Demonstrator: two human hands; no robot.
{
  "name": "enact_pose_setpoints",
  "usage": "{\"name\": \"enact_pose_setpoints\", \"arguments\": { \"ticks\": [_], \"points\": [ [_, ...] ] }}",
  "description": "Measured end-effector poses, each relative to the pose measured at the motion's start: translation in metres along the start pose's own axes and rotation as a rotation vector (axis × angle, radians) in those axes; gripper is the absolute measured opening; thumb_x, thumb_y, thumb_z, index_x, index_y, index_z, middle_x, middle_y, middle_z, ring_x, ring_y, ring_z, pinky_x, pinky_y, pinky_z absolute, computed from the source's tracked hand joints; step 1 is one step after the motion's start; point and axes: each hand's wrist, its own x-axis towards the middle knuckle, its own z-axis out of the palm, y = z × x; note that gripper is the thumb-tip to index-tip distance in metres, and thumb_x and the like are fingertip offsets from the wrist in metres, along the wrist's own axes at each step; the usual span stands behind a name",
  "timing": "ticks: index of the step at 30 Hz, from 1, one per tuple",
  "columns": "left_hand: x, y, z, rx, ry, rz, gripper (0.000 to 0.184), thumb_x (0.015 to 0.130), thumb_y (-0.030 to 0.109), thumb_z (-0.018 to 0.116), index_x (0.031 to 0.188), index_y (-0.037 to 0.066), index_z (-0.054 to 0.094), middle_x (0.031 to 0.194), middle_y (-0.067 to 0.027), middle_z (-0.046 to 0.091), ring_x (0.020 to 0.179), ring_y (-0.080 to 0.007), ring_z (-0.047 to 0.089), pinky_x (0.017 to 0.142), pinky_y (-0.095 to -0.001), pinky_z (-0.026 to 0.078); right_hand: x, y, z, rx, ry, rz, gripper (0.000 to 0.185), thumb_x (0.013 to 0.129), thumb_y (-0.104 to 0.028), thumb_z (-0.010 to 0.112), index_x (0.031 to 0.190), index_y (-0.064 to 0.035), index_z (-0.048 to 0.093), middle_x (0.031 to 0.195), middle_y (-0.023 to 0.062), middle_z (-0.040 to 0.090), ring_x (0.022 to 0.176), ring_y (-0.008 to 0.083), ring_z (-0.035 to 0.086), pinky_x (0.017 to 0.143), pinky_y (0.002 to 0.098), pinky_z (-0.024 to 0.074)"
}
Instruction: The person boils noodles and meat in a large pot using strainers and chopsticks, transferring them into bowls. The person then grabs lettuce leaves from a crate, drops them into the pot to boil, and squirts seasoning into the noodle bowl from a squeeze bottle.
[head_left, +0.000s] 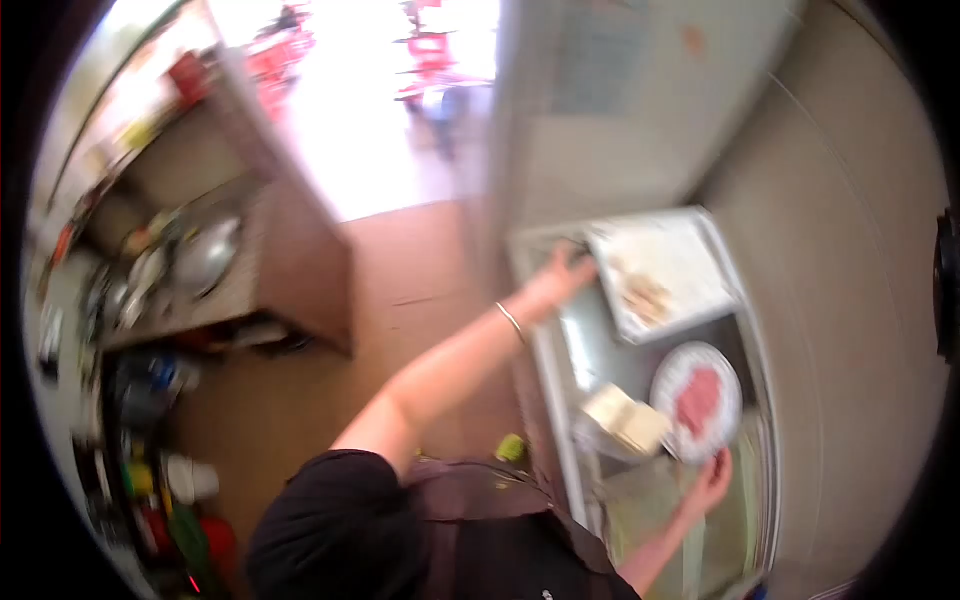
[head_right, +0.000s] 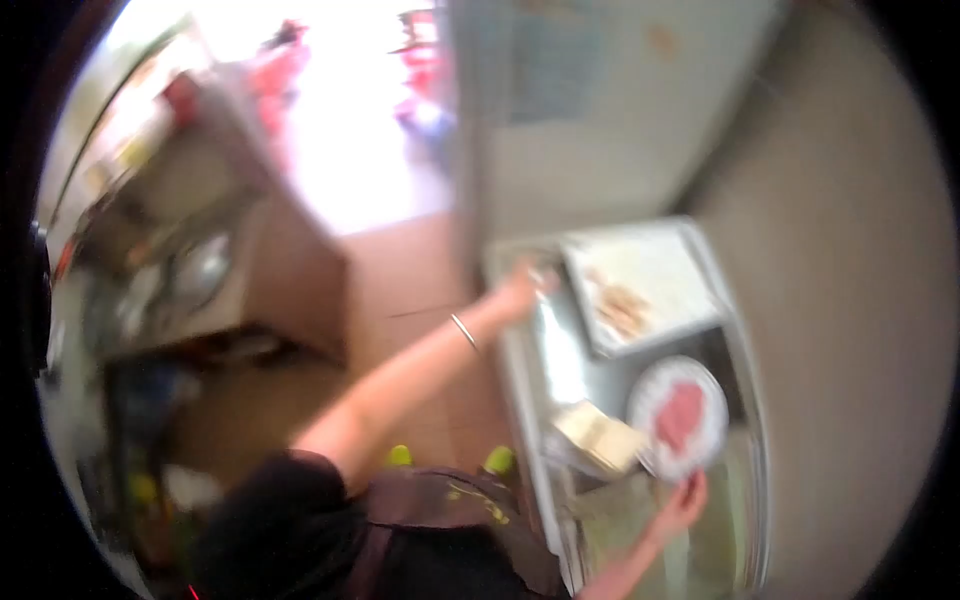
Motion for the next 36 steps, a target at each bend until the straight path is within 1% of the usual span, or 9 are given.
{"name": "enact_pose_setpoints", "arguments": {
  "ticks": [2,5,6,7,8,13,18,30,36],
  "points": [
    [-0.064,-0.026,0.088,-0.132,-0.244,-0.023,0.084,0.086,0.046,0.056,0.139,-0.005,0.016,0.143,-0.0250,0.023,0.134,-0.0319,0.024,0.108,-0.0379,0.024,-0.013,-0.035,-0.064,-0.003,0.132,0.023,0.031,0.093,-0.014,0.049,0.121,0.0017,0.053,0.112,0.0107,0.057,0.100,0.0180,0.053,0.089,0.0295,0.0415],
    [-0.182,-0.102,-0.008,-0.210,-0.161,-0.175,0.085,0.085,0.047,0.055,0.139,-0.006,0.017,0.145,-0.0249,0.020,0.136,-0.0317,0.019,0.110,-0.0384,0.021,-0.019,-0.065,0.008,-0.020,-0.173,0.007,0.029,0.094,-0.014,0.047,0.118,-0.0005,0.055,0.077,-0.0010,0.054,0.065,0.0060,0.045,0.059,0.0197,0.0392],
    [-0.203,-0.163,-0.038,-0.089,-0.182,-0.255,0.084,0.086,0.049,0.055,0.140,-0.003,0.016,0.145,-0.0247,0.019,0.136,-0.0316,0.019,0.111,-0.0373,0.019,-0.041,-0.087,0.057,0.137,-0.220,-0.004,0.026,0.094,-0.011,0.046,0.115,-0.0021,0.058,0.064,-0.0062,0.039,0.055,0.0023,0.030,0.050,0.0174,0.0266],
    [-0.235,-0.202,-0.079,-0.160,-0.129,-0.355,0.085,0.085,0.050,0.055,0.140,-0.003,0.018,0.143,-0.0261,0.022,0.135,-0.0335,0.022,0.109,-0.0399,0.023,-0.061,-0.114,0.097,0.222,-0.371,0.116,0.024,0.092,-0.008,0.048,0.113,-0.0009,0.058,0.074,-0.0008,0.051,0.064,0.0055,0.046,0.056,0.0175,0.0382],
    [-0.266,-0.246,-0.120,-0.123,-0.019,-0.418,0.082,0.085,0.046,0.057,0.139,-0.003,0.019,0.141,-0.0266,0.025,0.131,-0.0334,0.029,0.105,-0.0416,0.030,-0.086,-0.127,0.154,0.194,-0.388,0.017,0.022,0.092,-0.007,0.047,0.109,-0.0021,0.060,0.061,-0.0068,0.036,0.055,0.0024,0.031,0.049,0.0158,0.0264],
    [-0.389,-0.309,-0.325,-0.444,0.860,-0.580,0.049,0.085,0.029,0.062,0.120,0.002,0.044,0.098,-0.0048,0.053,0.087,-0.0102,0.049,0.076,-0.0279,0.044,-0.223,-0.206,0.358,0.286,-1.083,-0.050,0.023,0.089,-0.004,0.047,0.108,-0.0025,0.061,0.072,-0.0007,0.052,0.063,0.0076,0.049,0.060,0.0209,0.0416],
    [-0.422,-0.305,-0.456,-0.556,0.995,-0.426,0.036,0.087,0.029,0.060,0.116,0.010,0.051,0.102,-0.0012,0.054,0.092,-0.0105,0.050,0.077,-0.0311,0.044,-0.342,-0.285,0.476,0.265,-1.416,-0.206,0.022,0.090,-0.003,0.047,0.108,-0.0010,0.060,0.074,0.0029,0.058,0.068,0.0090,0.056,0.063,0.0232,0.0473],
    [-0.165,-0.343,-0.803,0.138,0.853,0.031,0.041,0.078,0.021,0.069,0.112,0.002,0.056,0.100,-0.0125,0.057,0.076,-0.0185,0.059,0.070,-0.0308,0.049,-0.450,-0.285,0.751,-0.021,-1.722,-0.583,0.029,0.086,-0.017,0.053,0.115,-0.0151,0.060,0.094,0.0120,0.066,0.082,0.0237,0.065,0.078,0.0344,0.0495],
    [-0.041,-0.317,-0.896,0.495,0.630,0.218,0.049,0.077,0.026,0.064,0.120,0.006,0.052,0.116,-0.0187,0.051,0.097,-0.0324,0.058,0.081,-0.0400,0.048,-0.463,-0.362,0.812,-0.183,-1.720,-0.251,0.028,0.087,-0.019,0.053,0.110,-0.0053,0.059,0.087,0.0130,0.066,0.080,0.0217,0.064,0.075,0.0328,0.0492]
  ]
}}
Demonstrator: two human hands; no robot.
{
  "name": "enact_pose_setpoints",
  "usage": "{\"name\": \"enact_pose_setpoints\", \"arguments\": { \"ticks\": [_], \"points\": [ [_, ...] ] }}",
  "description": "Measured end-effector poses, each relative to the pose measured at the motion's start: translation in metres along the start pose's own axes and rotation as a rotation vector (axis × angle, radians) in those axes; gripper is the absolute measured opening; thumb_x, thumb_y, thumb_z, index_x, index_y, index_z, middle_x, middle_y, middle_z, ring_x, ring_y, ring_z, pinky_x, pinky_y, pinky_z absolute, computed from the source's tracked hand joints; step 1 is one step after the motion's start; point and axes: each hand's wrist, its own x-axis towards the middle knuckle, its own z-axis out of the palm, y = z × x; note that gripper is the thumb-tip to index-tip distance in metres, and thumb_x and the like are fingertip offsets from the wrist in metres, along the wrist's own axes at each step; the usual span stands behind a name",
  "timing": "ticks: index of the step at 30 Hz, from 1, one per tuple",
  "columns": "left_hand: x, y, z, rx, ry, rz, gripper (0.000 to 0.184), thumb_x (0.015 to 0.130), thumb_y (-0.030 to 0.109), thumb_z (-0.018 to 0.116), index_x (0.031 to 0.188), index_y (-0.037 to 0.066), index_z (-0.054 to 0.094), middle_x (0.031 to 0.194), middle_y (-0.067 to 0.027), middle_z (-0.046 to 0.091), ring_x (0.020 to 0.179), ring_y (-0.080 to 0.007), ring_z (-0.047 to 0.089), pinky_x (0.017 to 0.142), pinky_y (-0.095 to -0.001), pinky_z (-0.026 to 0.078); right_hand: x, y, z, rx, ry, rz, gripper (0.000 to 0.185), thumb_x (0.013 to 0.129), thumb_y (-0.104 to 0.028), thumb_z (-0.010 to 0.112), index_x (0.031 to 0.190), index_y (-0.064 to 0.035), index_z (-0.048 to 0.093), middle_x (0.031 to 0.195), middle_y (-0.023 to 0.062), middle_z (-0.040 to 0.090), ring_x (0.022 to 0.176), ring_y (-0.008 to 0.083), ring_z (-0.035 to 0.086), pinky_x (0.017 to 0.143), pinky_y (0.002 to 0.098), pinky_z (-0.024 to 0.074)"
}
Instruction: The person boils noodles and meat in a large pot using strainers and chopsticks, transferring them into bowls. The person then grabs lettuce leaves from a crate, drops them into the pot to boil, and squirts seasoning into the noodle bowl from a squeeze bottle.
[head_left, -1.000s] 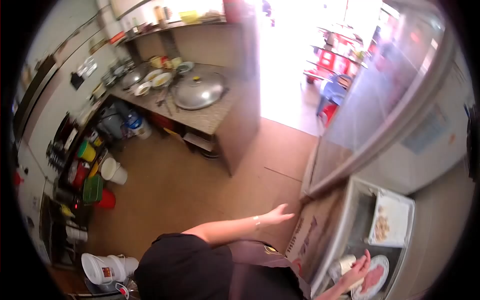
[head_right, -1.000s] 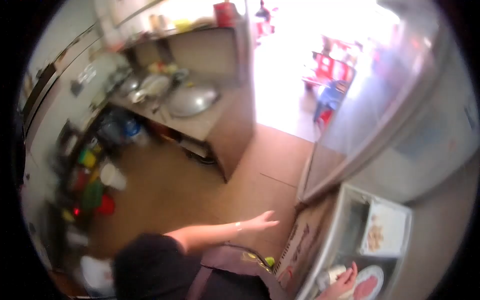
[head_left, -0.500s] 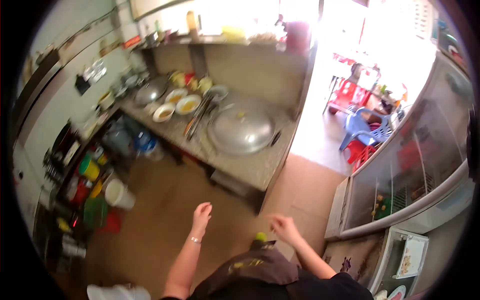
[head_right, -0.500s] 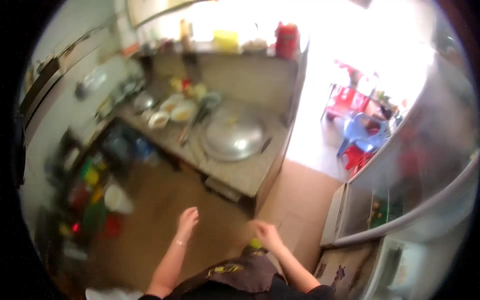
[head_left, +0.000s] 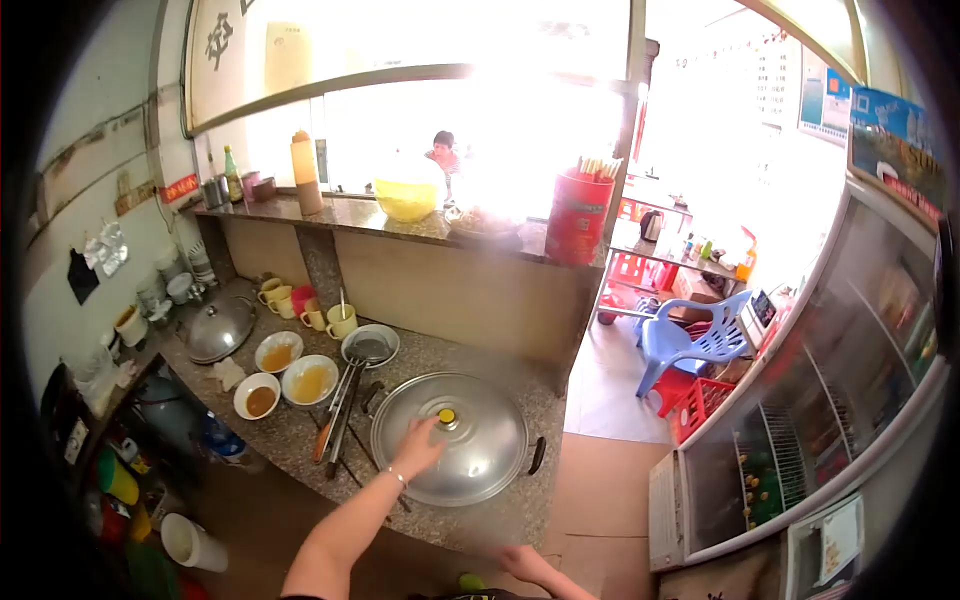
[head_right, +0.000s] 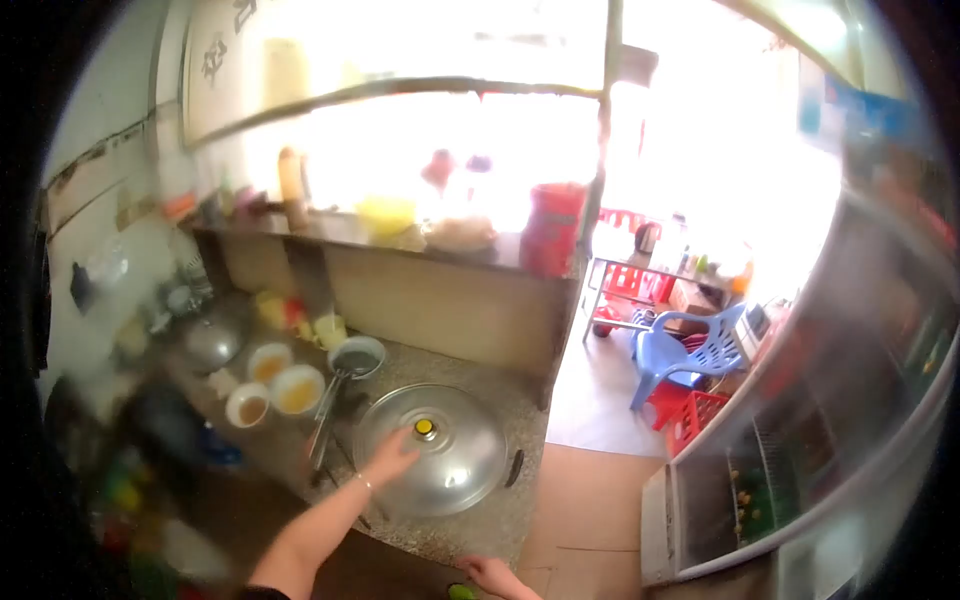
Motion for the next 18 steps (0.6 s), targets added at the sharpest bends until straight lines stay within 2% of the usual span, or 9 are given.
{"name": "enact_pose_setpoints", "arguments": {
  "ticks": [1,4,6,7,10,11,13,16,18],
  "points": [
    [0.018,0.000,-0.001,-0.020,-0.007,0.003,0.049,0.077,0.026,0.064,0.120,0.006,0.052,0.116,-0.0187,0.051,0.097,-0.0324,0.058,0.081,-0.0400,0.048,0.003,-0.003,0.000,-0.008,0.010,0.018,0.028,0.087,-0.019,0.053,0.110,-0.0053,0.059,0.087,0.0130,0.066,0.080,0.0217,0.064,0.075,0.0328,0.0492],
    [0.066,-0.002,-0.002,0.296,-0.146,0.061,0.048,0.078,0.026,0.062,0.121,0.008,0.051,0.121,-0.0176,0.047,0.101,-0.0329,0.056,0.086,-0.0411,0.046,0.011,0.009,0.016,0.233,0.187,0.029,0.026,0.088,-0.021,0.053,0.105,-0.0023,0.061,0.075,0.0097,0.065,0.069,0.0160,0.061,0.067,0.0298,0.0495],
    [0.090,-0.013,0.001,0.406,-0.435,-0.048,0.038,0.078,0.024,0.060,0.113,0.007,0.057,0.119,-0.0190,0.051,0.102,-0.0334,0.056,0.089,-0.0396,0.045,0.018,0.076,0.045,0.251,0.445,0.066,0.033,0.082,-0.009,0.054,0.114,-0.0073,0.060,0.083,0.0154,0.067,0.073,0.0269,0.063,0.069,0.0356,0.0499],
    [0.100,-0.020,0.005,0.402,-0.452,-0.032,0.038,0.078,0.024,0.060,0.113,0.007,0.057,0.119,-0.0190,0.051,0.102,-0.0334,0.056,0.089,-0.0396,0.045,0.009,0.076,0.047,0.195,0.539,0.129,0.032,0.082,-0.009,0.054,0.113,-0.0074,0.061,0.081,0.0147,0.067,0.073,0.0257,0.063,0.069,0.0360,0.0499],
    [0.122,-0.051,0.013,0.328,-0.544,0.180,0.029,0.078,0.023,0.059,0.102,0.007,0.062,0.112,-0.0208,0.056,0.102,-0.0343,0.056,0.088,-0.0396,0.046,-0.015,0.018,0.075,0.022,0.742,0.384,0.029,0.082,-0.010,0.055,0.109,-0.0050,0.062,0.080,0.0139,0.067,0.073,0.0243,0.063,0.068,0.0351,0.0497],
    [0.123,-0.064,0.022,0.321,-0.559,0.248,0.027,0.077,0.023,0.058,0.098,0.007,0.064,0.108,-0.0214,0.057,0.101,-0.0348,0.056,0.086,-0.0404,0.047,-0.010,0.016,0.096,0.037,0.758,0.397,0.029,0.082,-0.010,0.055,0.109,-0.0050,0.062,0.080,0.0139,0.067,0.073,0.0243,0.063,0.068,0.0351,0.0497],
    [0.129,-0.075,0.027,0.303,-0.573,0.327,0.025,0.077,0.023,0.058,0.094,0.007,0.065,0.105,-0.0221,0.059,0.100,-0.0354,0.056,0.085,-0.0411,0.047,0.000,0.016,0.140,0.020,1.035,0.247,0.028,0.083,-0.012,0.056,0.108,-0.0031,0.062,0.082,0.0146,0.067,0.072,0.0247,0.063,0.068,0.0349,0.0497],
    [0.135,-0.075,0.010,0.291,-0.652,0.313,0.024,0.077,0.022,0.057,0.092,0.005,0.065,0.105,-0.0233,0.058,0.099,-0.0360,0.056,0.085,-0.0424,0.047,0.015,-0.030,0.197,0.158,0.905,0.405,0.030,0.084,-0.015,0.057,0.111,-0.0025,0.061,0.088,0.0162,0.067,0.075,0.0252,0.063,0.071,0.0356,0.0499],
    [0.140,-0.062,-0.017,0.186,-0.621,0.509,0.022,0.078,0.021,0.056,0.087,0.003,0.065,0.106,-0.0248,0.057,0.098,-0.0376,0.057,0.086,-0.0418,0.046,0.017,-0.077,0.218,0.238,0.885,0.442,0.030,0.085,-0.016,0.056,0.112,-0.0042,0.061,0.093,0.0181,0.065,0.081,0.0246,0.063,0.075,0.0350,0.0491]
  ]
}}
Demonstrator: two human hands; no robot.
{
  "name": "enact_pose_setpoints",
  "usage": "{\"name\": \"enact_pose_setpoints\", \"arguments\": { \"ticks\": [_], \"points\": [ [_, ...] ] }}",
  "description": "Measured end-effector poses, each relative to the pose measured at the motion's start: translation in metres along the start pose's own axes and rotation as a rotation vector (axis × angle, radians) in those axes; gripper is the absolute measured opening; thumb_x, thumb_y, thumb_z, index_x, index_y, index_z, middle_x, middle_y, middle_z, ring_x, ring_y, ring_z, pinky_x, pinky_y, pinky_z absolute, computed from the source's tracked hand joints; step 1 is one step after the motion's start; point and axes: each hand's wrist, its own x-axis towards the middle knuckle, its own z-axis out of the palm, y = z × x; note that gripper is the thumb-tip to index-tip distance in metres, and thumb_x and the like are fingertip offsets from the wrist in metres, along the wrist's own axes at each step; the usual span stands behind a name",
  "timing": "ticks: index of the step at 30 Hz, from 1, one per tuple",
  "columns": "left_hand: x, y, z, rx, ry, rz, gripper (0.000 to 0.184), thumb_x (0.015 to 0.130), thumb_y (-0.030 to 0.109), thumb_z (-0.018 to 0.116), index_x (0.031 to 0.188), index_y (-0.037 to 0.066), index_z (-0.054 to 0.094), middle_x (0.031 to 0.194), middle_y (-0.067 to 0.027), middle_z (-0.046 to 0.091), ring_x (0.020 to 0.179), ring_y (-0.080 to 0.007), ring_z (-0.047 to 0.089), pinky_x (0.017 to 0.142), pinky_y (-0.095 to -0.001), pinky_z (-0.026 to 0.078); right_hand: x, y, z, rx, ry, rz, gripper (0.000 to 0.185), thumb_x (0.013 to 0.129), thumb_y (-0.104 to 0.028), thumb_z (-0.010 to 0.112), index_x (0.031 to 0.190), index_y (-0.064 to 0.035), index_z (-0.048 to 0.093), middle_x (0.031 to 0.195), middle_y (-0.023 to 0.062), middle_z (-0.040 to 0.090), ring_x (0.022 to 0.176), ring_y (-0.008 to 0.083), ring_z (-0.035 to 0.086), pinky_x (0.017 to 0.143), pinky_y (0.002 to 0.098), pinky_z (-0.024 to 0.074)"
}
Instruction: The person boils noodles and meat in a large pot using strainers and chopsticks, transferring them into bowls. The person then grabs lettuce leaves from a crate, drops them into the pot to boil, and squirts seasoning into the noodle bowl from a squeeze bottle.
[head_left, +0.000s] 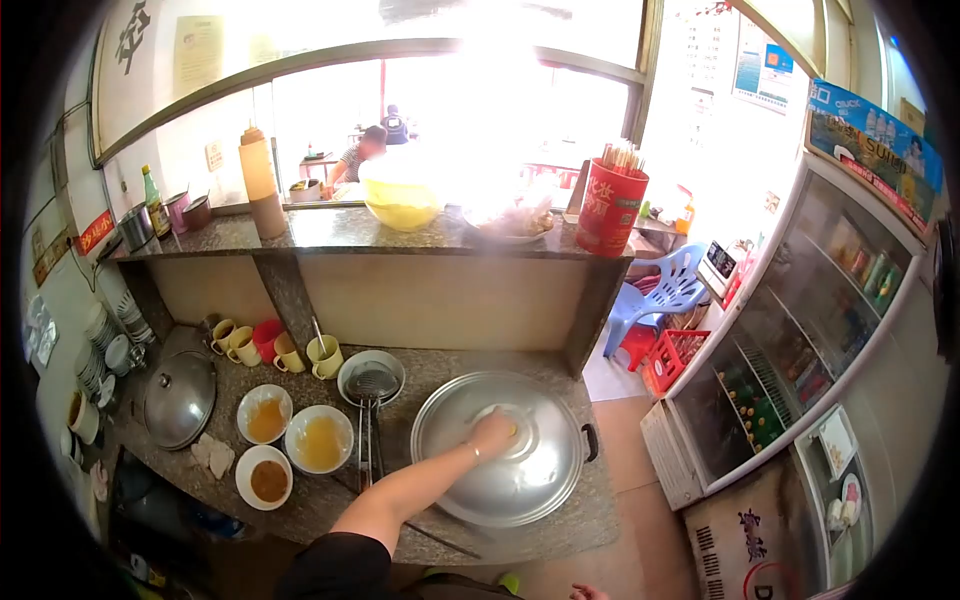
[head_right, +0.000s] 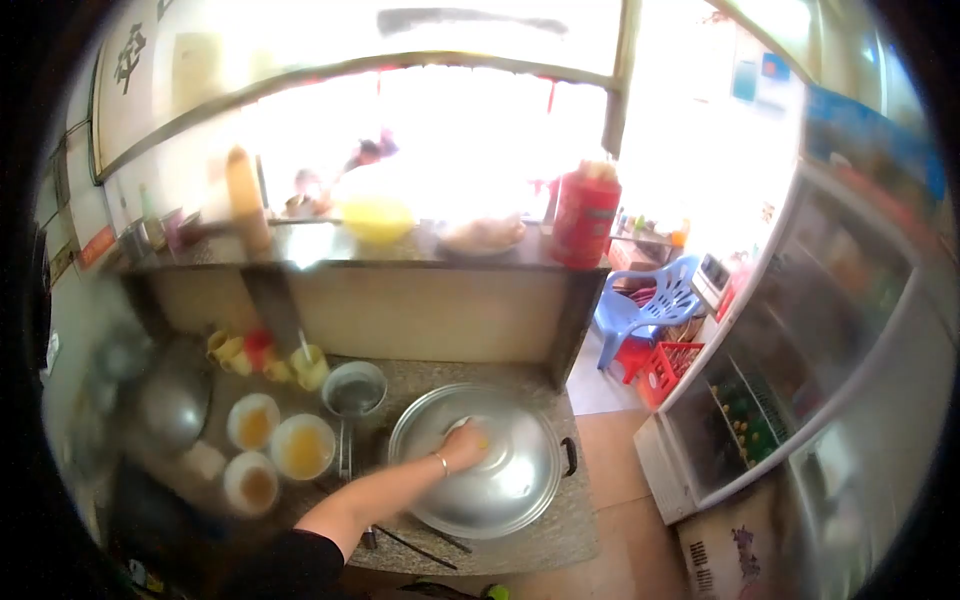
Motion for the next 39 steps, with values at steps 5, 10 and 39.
{"name": "enact_pose_setpoints", "arguments": {
  "ticks": [5,10,39],
  "points": [
    [0.000,0.018,-0.086,-0.021,0.114,-0.002,0.027,0.078,0.023,0.054,0.093,0.002,0.061,0.117,-0.0289,0.049,0.095,-0.0394,0.056,0.086,-0.0447,0.045,-0.012,-0.007,0.023,0.107,-0.001,0.146,0.026,0.088,-0.020,0.054,0.104,-0.0017,0.062,0.074,0.0094,0.061,0.065,0.0145,0.057,0.062,0.0290,0.0471],
    [-0.063,0.011,-0.191,-0.055,0.194,-0.040,0.023,0.066,0.022,0.063,0.084,0.009,0.066,0.078,-0.0176,0.062,0.079,-0.0350,0.059,0.073,-0.0444,0.047,-0.031,-0.021,0.021,0.002,-0.035,0.118,0.024,0.091,-0.014,0.049,0.106,-0.0007,0.061,0.067,0.0063,0.060,0.060,0.0106,0.055,0.056,0.0263,0.0447],
    [-0.581,-0.284,-0.471,-0.052,0.514,-0.879,0.025,0.073,0.008,0.068,0.095,0.000,0.061,0.090,-0.0067,0.058,0.080,-0.0157,0.056,0.074,-0.0273,0.046,0.123,-0.280,0.422,-0.220,0.162,-0.215,0.079,0.069,-0.003,0.062,0.139,-0.0141,0.027,0.108,0.0207,0.049,0.088,0.0384,0.056,0.073,0.0455,0.0473]
  ]
}}
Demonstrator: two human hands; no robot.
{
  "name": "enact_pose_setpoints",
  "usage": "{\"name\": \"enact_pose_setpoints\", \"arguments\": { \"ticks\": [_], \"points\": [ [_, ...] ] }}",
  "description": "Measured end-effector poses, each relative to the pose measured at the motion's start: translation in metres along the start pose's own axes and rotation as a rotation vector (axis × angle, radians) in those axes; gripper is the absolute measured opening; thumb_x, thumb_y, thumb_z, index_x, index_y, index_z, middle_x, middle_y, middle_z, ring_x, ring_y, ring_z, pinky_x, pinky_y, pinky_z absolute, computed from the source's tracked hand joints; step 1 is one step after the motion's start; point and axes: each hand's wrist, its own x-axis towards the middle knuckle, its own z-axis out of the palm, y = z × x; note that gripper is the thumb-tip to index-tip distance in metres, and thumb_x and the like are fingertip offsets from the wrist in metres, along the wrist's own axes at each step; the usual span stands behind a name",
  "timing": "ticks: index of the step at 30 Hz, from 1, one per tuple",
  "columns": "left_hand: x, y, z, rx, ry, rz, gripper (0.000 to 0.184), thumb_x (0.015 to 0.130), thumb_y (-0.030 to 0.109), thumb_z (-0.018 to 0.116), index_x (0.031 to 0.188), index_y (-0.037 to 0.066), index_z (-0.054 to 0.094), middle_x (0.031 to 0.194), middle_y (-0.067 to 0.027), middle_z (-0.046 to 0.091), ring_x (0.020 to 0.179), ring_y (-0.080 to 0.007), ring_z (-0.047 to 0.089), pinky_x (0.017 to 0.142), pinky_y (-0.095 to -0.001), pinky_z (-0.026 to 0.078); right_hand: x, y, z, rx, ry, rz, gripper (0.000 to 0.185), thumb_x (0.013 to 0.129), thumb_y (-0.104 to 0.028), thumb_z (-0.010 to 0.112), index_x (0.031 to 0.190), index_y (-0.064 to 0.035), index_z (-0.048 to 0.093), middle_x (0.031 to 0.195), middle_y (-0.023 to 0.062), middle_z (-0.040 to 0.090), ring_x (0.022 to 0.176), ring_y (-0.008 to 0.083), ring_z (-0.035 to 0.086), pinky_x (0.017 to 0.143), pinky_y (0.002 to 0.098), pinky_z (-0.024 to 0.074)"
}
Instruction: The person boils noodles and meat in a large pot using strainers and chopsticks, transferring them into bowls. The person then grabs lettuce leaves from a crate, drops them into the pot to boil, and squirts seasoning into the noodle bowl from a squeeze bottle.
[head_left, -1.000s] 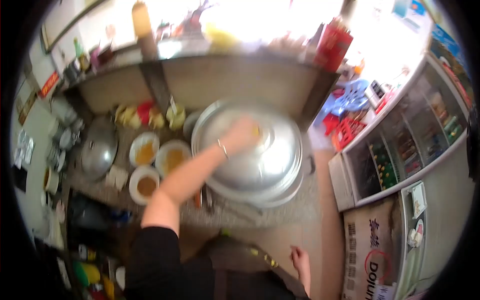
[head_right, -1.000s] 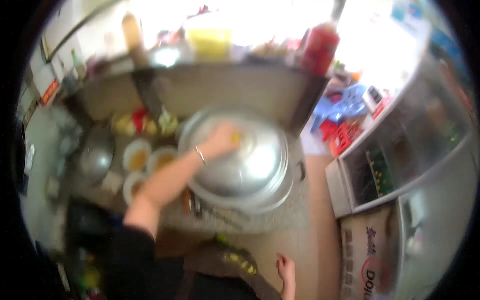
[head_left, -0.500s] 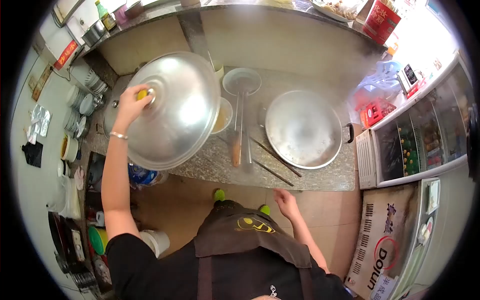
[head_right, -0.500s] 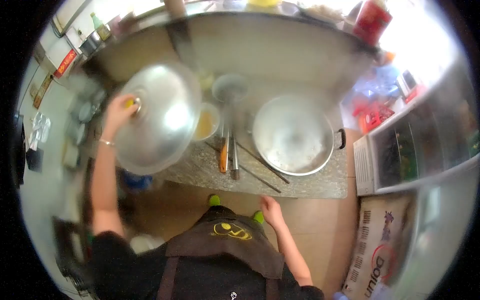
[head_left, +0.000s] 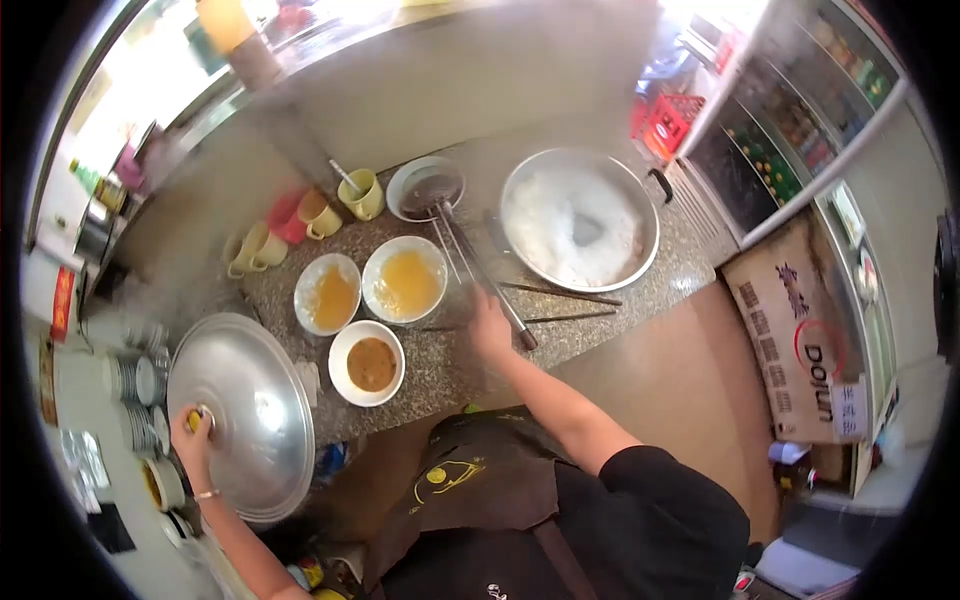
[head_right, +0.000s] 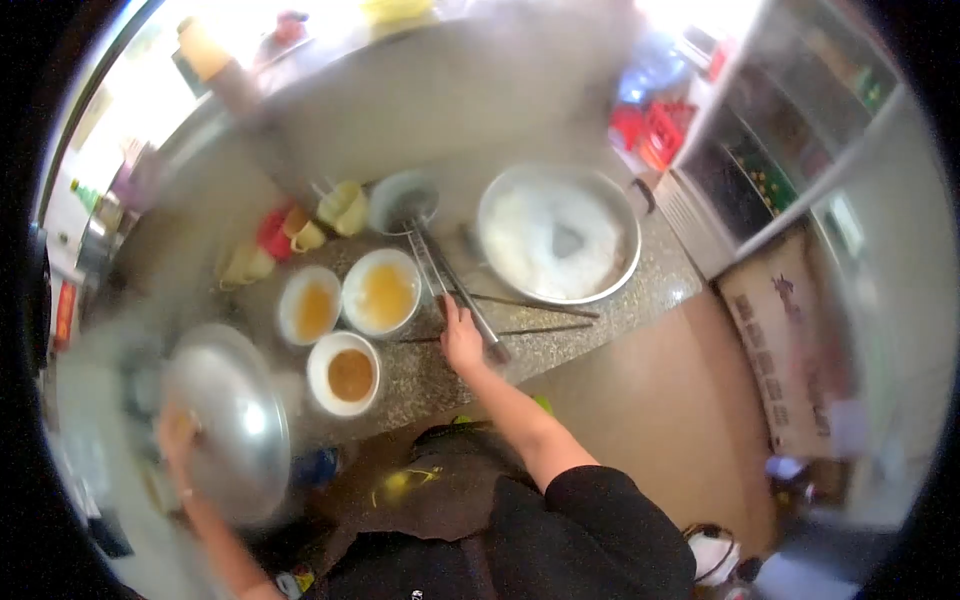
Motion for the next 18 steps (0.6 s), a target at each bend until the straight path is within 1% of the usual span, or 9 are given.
{"name": "enact_pose_setpoints", "arguments": {
  "ticks": [2,4,6,8,10,12,14,16,18],
  "points": [
    [0.013,-0.020,-0.003,0.062,0.031,0.107,0.025,0.073,0.007,0.067,0.095,0.000,0.061,0.091,-0.0066,0.058,0.081,-0.0154,0.056,0.074,-0.0269,0.046,0.003,-0.011,-0.014,0.133,0.131,-0.080,0.077,0.072,-0.004,0.061,0.139,-0.0138,0.025,0.106,0.0196,0.049,0.084,0.0390,0.056,0.072,0.0470,0.0469],
    [0.022,-0.041,-0.002,0.109,0.075,0.192,0.024,0.073,0.007,0.066,0.096,-0.001,0.061,0.093,-0.0066,0.058,0.082,-0.0151,0.056,0.074,-0.0266,0.046,0.002,-0.005,-0.041,0.161,0.148,-0.109,0.070,0.076,-0.005,0.057,0.139,-0.0115,0.028,0.113,0.0192,0.050,0.092,0.0365,0.056,0.078,0.0431,0.0468],
    [0.038,-0.056,-0.001,-0.031,0.047,0.057,0.026,0.075,0.006,0.065,0.099,-0.002,0.059,0.097,-0.0064,0.058,0.084,-0.0144,0.056,0.075,-0.0258,0.045,-0.008,0.004,-0.083,0.419,0.160,-0.155,0.064,0.079,-0.004,0.054,0.139,-0.0096,0.032,0.126,0.0165,0.048,0.106,0.0310,0.054,0.089,0.0371,0.0441],
    [0.060,-0.081,-0.004,-0.082,0.051,0.072,0.027,0.075,0.005,0.065,0.101,-0.003,0.059,0.097,-0.0064,0.058,0.085,-0.0141,0.056,0.075,-0.0255,0.045,-0.028,0.032,-0.112,0.740,0.100,-0.006,0.061,0.081,-0.003,0.052,0.138,-0.0082,0.034,0.135,0.0135,0.044,0.118,0.0233,0.047,0.096,0.0323,0.0387],
    [0.076,-0.086,-0.004,-0.127,0.061,0.080,0.029,0.075,0.005,0.064,0.102,-0.003,0.058,0.098,-0.0065,0.058,0.085,-0.0138,0.056,0.075,-0.0252,0.045,-0.057,0.039,-0.178,0.756,-0.012,0.174,0.060,0.082,-0.003,0.052,0.139,-0.0063,0.032,0.137,0.0106,0.042,0.122,0.0191,0.043,0.098,0.0323,0.0376],
    [0.091,-0.075,0.000,-0.121,-0.006,0.100,0.030,0.076,0.004,0.064,0.104,-0.003,0.058,0.096,-0.0062,0.059,0.083,-0.0132,0.056,0.073,-0.0249,0.045,-0.084,0.055,-0.241,0.657,-0.142,0.364,0.058,0.083,-0.005,0.052,0.138,-0.0042,0.033,0.132,0.0132,0.047,0.117,0.0192,0.048,0.096,0.0302,0.0393],
    [0.097,-0.048,0.018,-0.140,-0.038,0.074,0.030,0.076,0.005,0.064,0.104,-0.003,0.058,0.094,-0.0055,0.059,0.080,-0.0121,0.055,0.070,-0.0242,0.045,-0.092,0.058,-0.289,0.554,-0.182,0.408,0.058,0.081,-0.006,0.054,0.136,-0.0063,0.037,0.126,0.0163,0.052,0.111,0.0191,0.053,0.093,0.0290,0.0410],
    [0.104,-0.024,0.031,-0.150,-0.076,0.046,0.031,0.076,0.005,0.065,0.105,-0.003,0.058,0.093,-0.0048,0.059,0.077,-0.0109,0.055,0.068,-0.0234,0.045,-0.087,0.047,-0.326,0.322,-0.446,0.647,0.056,0.080,-0.009,0.054,0.134,-0.0070,0.041,0.115,0.0195,0.058,0.106,0.0184,0.056,0.088,0.0299,0.0433],
    [0.112,-0.007,0.048,-0.149,-0.069,0.063,0.030,0.076,0.006,0.065,0.104,-0.003,0.058,0.091,-0.0034,0.058,0.071,-0.0086,0.053,0.062,-0.0216,0.044,-0.076,0.080,-0.307,0.257,-0.400,0.579,0.054,0.079,-0.011,0.055,0.131,-0.0052,0.043,0.105,0.0216,0.061,0.101,0.0224,0.059,0.084,0.0328,0.0448]
  ]
}}
